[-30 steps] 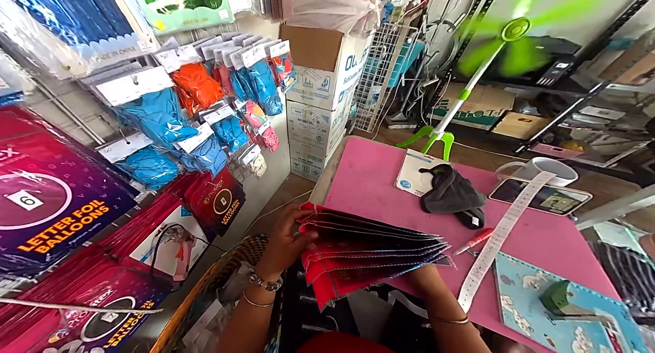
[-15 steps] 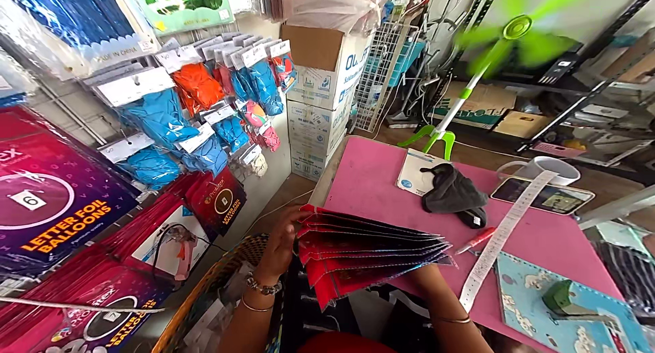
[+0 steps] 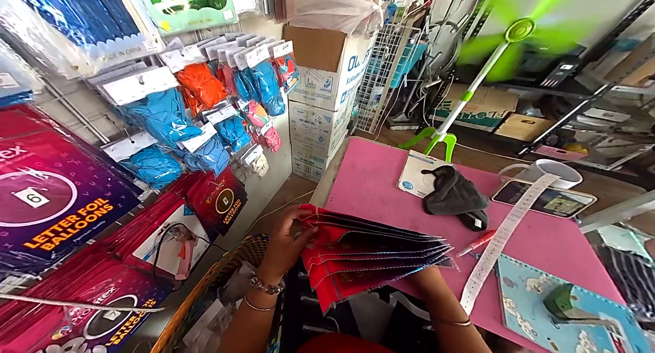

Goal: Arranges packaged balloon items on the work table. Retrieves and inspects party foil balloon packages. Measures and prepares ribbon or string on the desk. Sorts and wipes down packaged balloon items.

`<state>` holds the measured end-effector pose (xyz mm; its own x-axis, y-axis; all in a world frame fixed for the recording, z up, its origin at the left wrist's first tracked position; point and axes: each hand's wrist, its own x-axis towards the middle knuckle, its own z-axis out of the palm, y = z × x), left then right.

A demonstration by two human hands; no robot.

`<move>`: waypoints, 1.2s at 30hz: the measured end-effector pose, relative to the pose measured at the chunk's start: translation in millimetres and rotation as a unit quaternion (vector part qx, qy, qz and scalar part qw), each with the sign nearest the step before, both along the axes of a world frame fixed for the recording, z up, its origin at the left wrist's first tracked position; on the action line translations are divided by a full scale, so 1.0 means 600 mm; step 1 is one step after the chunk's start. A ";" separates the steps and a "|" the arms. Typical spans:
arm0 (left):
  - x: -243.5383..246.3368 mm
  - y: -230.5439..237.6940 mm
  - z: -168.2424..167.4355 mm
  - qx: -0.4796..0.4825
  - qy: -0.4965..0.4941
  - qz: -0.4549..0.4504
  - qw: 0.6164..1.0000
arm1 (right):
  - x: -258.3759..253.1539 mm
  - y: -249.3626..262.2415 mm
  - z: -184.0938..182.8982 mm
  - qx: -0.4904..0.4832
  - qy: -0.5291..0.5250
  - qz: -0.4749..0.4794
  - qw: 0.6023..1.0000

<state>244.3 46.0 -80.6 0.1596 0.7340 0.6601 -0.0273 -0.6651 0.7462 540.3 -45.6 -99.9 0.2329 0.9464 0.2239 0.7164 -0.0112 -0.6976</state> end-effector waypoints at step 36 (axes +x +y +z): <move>-0.010 -0.017 0.036 -0.469 -0.129 -0.021 0.874 | -0.007 0.034 0.077 -0.154 0.423 0.034 0.893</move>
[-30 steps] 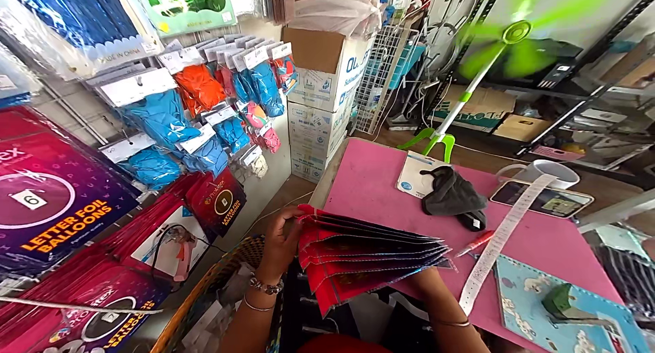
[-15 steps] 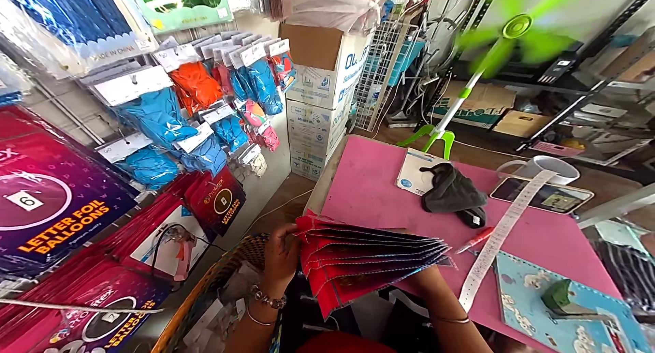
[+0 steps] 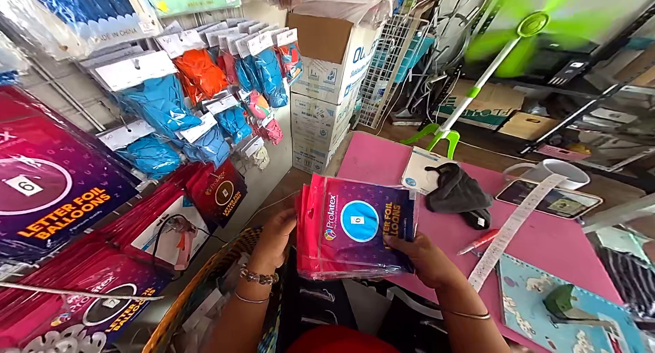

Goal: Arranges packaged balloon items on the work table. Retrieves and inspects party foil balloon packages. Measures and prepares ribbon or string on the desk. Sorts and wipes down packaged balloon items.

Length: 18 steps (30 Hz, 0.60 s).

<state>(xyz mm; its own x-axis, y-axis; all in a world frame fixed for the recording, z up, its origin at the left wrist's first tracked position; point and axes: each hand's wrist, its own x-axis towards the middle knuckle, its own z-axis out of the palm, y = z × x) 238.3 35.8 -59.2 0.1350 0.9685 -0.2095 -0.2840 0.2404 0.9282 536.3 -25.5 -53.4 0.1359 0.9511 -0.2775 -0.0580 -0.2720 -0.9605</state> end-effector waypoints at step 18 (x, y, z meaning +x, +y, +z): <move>0.015 -0.060 -0.083 -0.131 -0.050 -0.022 0.990 | -0.004 0.004 -0.013 -0.016 -0.213 -0.012 0.977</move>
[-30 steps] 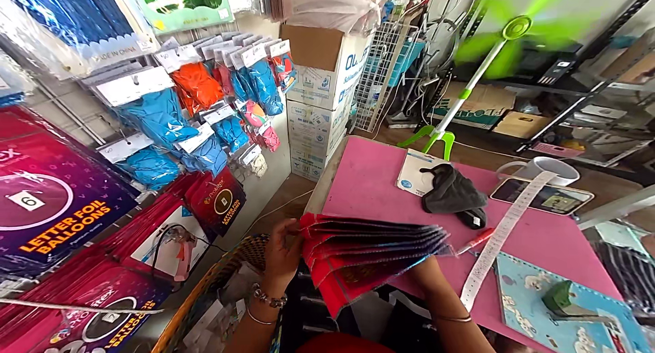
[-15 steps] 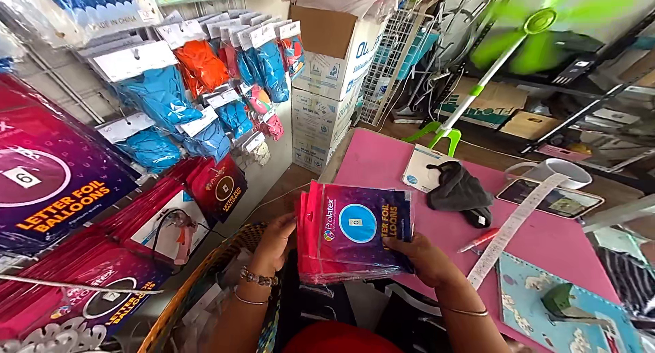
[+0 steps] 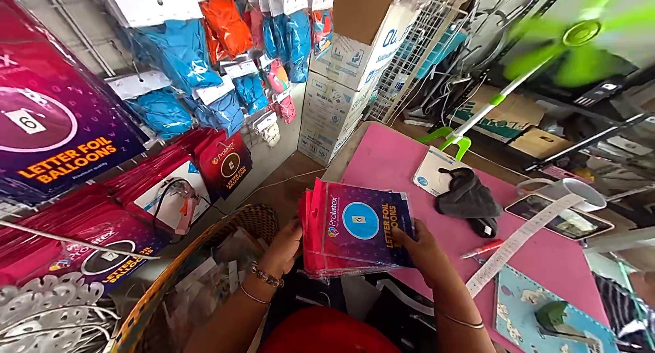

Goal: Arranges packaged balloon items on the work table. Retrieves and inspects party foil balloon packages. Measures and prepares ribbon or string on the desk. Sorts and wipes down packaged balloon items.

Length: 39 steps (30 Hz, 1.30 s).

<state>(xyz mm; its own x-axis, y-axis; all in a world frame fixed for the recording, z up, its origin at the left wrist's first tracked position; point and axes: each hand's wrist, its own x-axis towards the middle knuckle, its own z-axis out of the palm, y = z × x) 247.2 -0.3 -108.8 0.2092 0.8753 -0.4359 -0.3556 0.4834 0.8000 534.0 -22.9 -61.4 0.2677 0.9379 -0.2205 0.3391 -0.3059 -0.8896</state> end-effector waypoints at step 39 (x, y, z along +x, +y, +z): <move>0.009 -0.005 0.011 0.125 0.058 -0.012 0.990 | -0.206 -0.033 -0.034 0.252 -0.269 0.205 0.907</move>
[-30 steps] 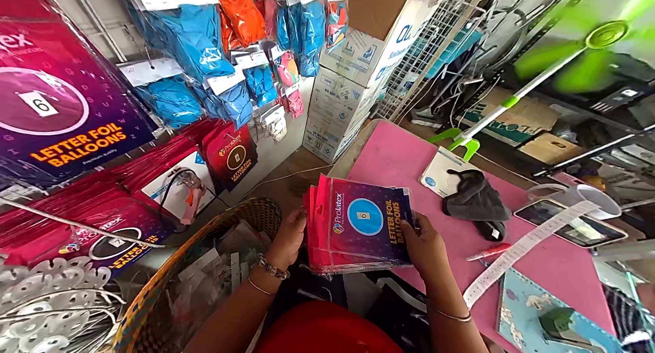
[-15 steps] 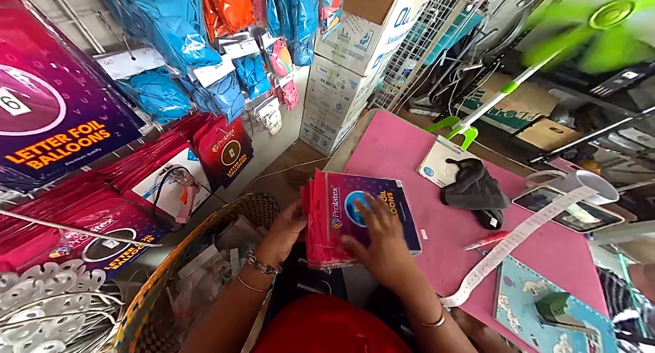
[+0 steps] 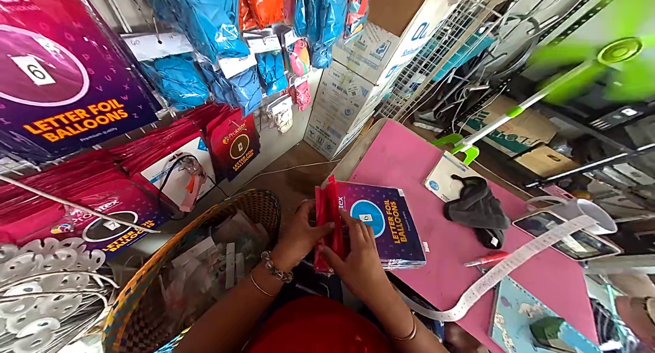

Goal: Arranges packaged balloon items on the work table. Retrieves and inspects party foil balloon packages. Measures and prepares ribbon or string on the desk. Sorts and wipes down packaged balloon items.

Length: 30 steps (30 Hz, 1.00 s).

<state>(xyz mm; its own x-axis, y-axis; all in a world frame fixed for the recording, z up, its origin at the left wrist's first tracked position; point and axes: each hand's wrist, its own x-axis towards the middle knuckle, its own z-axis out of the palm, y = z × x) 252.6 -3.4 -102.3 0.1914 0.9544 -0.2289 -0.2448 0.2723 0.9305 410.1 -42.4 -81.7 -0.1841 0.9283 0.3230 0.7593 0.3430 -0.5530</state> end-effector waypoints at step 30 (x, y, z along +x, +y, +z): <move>-0.022 -0.052 0.014 -0.078 -0.078 0.034 0.993 | -0.015 -0.014 -0.043 0.123 -0.009 0.015 0.992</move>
